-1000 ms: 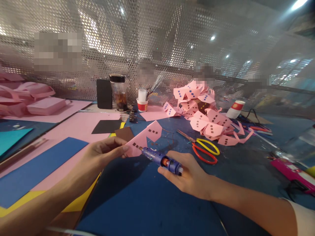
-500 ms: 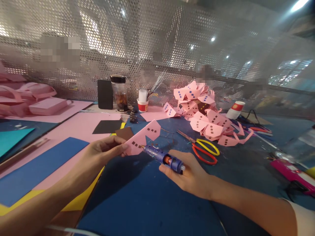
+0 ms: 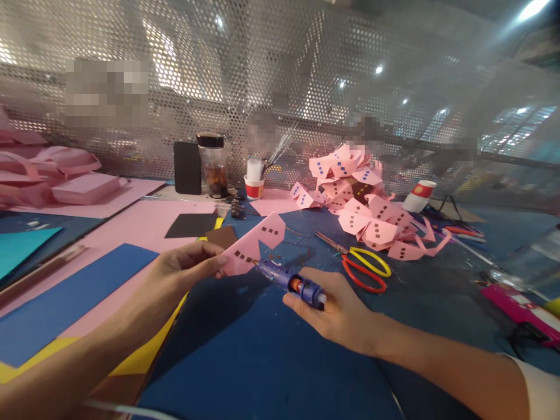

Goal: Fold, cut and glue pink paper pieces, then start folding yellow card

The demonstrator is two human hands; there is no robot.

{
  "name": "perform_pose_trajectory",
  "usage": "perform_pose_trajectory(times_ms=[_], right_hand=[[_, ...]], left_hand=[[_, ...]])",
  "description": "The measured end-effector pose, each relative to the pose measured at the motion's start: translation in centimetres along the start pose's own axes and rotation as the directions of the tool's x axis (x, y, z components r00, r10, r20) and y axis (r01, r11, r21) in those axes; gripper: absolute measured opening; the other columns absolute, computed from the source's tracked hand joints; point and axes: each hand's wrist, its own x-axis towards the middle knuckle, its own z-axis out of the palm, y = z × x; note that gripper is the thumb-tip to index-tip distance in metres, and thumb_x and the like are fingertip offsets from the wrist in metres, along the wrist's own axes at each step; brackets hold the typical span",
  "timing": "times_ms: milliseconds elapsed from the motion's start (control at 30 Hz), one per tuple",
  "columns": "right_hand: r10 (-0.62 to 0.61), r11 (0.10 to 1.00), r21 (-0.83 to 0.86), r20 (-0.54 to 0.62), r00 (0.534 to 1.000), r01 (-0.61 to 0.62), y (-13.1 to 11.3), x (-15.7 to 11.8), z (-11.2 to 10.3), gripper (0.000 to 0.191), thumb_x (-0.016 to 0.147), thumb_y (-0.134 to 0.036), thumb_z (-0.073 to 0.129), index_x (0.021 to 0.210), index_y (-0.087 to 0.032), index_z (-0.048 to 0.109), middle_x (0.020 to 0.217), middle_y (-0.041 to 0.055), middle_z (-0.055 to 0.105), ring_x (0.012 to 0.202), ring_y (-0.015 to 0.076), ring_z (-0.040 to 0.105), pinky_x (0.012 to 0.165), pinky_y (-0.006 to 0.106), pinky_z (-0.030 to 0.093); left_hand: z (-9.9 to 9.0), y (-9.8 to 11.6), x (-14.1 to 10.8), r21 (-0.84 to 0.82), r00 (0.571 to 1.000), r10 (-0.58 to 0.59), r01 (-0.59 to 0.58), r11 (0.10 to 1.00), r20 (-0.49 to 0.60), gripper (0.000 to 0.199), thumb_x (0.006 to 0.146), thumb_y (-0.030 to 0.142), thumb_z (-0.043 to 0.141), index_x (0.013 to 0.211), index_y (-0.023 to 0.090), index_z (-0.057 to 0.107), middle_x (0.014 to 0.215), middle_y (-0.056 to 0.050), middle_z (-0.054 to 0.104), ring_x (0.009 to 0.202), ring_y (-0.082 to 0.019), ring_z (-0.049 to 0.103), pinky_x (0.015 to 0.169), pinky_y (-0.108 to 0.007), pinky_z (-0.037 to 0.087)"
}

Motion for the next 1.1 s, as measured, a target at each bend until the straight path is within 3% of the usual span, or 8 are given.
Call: perform_pose_trajectory(times_ms=[400, 833, 1100], right_hand=[[-0.012, 1.000, 0.021, -0.012, 1.000, 0.012, -0.12, -0.01, -0.03, 0.027, 0.092, -0.034, 0.059, 0.073, -0.020, 0.047, 0.068, -0.0039, 0.050, 0.058, 0.0088, 0.044, 0.054, 0.023, 0.032], [0.025, 0.999, 0.020, -0.011, 1.000, -0.025, -0.20, -0.21, -0.58, 0.030, 0.093, -0.037, 0.058, 0.073, -0.021, 0.043, 0.068, -0.0041, 0.045, 0.058, 0.0090, 0.039, 0.053, 0.023, 0.031], [-0.012, 1.000, 0.002, -0.032, 0.999, 0.012, -0.26, -0.36, -0.54, 0.025, 0.093, -0.035, 0.058, 0.076, -0.020, 0.046, 0.070, -0.0038, 0.050, 0.060, 0.0089, 0.043, 0.056, 0.023, 0.033]], left_hand=[[-0.16, -0.51, 0.25, 0.022, 1.000, 0.015, -0.015, 1.000, -0.010, 0.027, 0.079, 0.050, 0.071, 0.084, 0.024, 0.072, 0.084, -0.002, 0.073, 0.081, -0.021, 0.064, 0.072, -0.027, 0.048], [-0.35, -0.49, 0.45, 0.021, 0.999, 0.040, -0.039, 0.999, -0.022, 0.024, 0.081, 0.047, 0.070, 0.079, 0.023, 0.070, 0.079, -0.002, 0.068, 0.079, -0.019, 0.060, 0.072, -0.027, 0.046], [-0.22, -0.12, 0.22, 0.009, 0.998, 0.060, -0.060, 0.998, 0.007, 0.023, 0.084, 0.045, 0.068, 0.081, 0.022, 0.069, 0.080, -0.002, 0.066, 0.081, -0.018, 0.058, 0.073, -0.024, 0.046]])
